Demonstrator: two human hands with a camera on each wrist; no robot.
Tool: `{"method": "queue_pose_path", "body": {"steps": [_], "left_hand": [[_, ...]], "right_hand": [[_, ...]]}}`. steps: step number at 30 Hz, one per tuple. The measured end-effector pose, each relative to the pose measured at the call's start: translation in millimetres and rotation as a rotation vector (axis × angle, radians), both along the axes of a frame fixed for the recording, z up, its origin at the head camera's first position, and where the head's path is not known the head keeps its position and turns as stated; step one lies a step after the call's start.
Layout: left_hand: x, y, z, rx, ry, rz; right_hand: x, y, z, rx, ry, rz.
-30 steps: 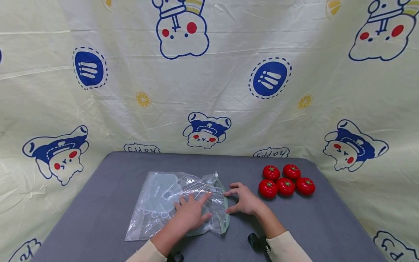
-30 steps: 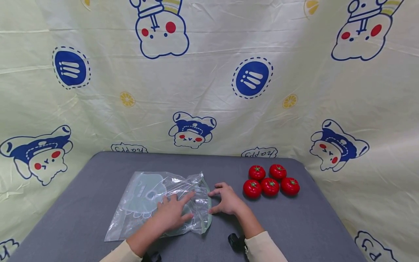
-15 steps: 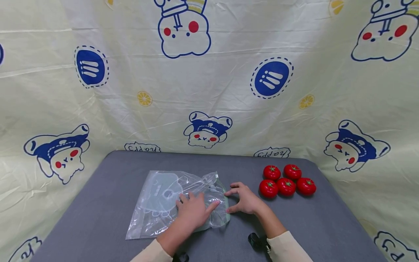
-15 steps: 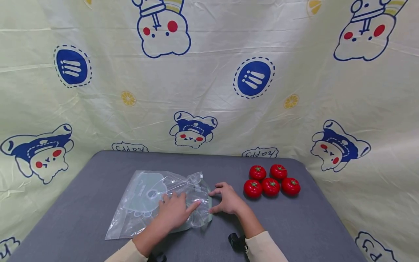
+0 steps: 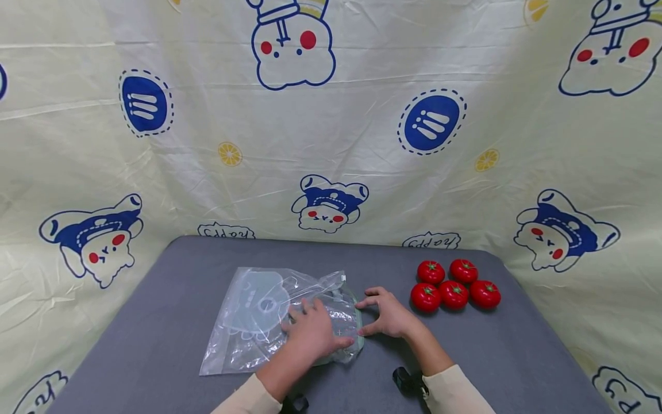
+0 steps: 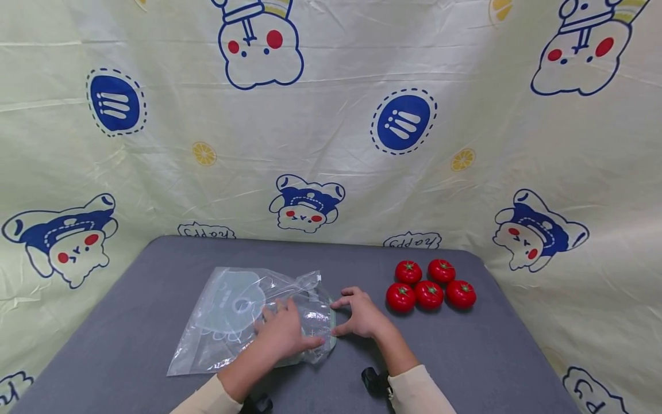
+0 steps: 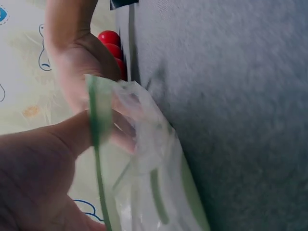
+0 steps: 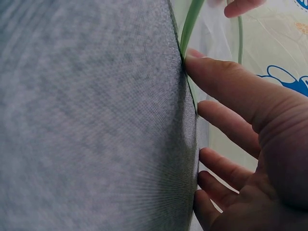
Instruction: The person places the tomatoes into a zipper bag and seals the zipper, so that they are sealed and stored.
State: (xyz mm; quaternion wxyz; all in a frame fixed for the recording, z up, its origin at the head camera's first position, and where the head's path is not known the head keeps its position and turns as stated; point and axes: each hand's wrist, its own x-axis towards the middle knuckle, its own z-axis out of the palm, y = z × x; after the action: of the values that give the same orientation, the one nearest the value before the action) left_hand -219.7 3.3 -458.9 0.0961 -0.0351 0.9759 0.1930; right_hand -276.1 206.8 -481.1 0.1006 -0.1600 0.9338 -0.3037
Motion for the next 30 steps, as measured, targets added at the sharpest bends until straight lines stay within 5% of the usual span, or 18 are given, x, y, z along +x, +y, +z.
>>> {"method": "queue_pose_path", "body": {"steps": [7, 13, 30], "left_hand": [[8.8, -0.4, 0.8, -0.04, -0.029, -0.071], [5.6, 1.9, -3.8, -0.057, -0.079, -0.059], [11.5, 5.6, -11.8, -0.072, 0.154, -0.061]], "right_hand": [[-0.6, -1, -1.1, 0.009, 0.0, -0.002], [0.4, -1, -2.0, -0.003, -0.002, -0.006], [-0.5, -1, 0.2, -0.006, -0.009, -0.014]]}}
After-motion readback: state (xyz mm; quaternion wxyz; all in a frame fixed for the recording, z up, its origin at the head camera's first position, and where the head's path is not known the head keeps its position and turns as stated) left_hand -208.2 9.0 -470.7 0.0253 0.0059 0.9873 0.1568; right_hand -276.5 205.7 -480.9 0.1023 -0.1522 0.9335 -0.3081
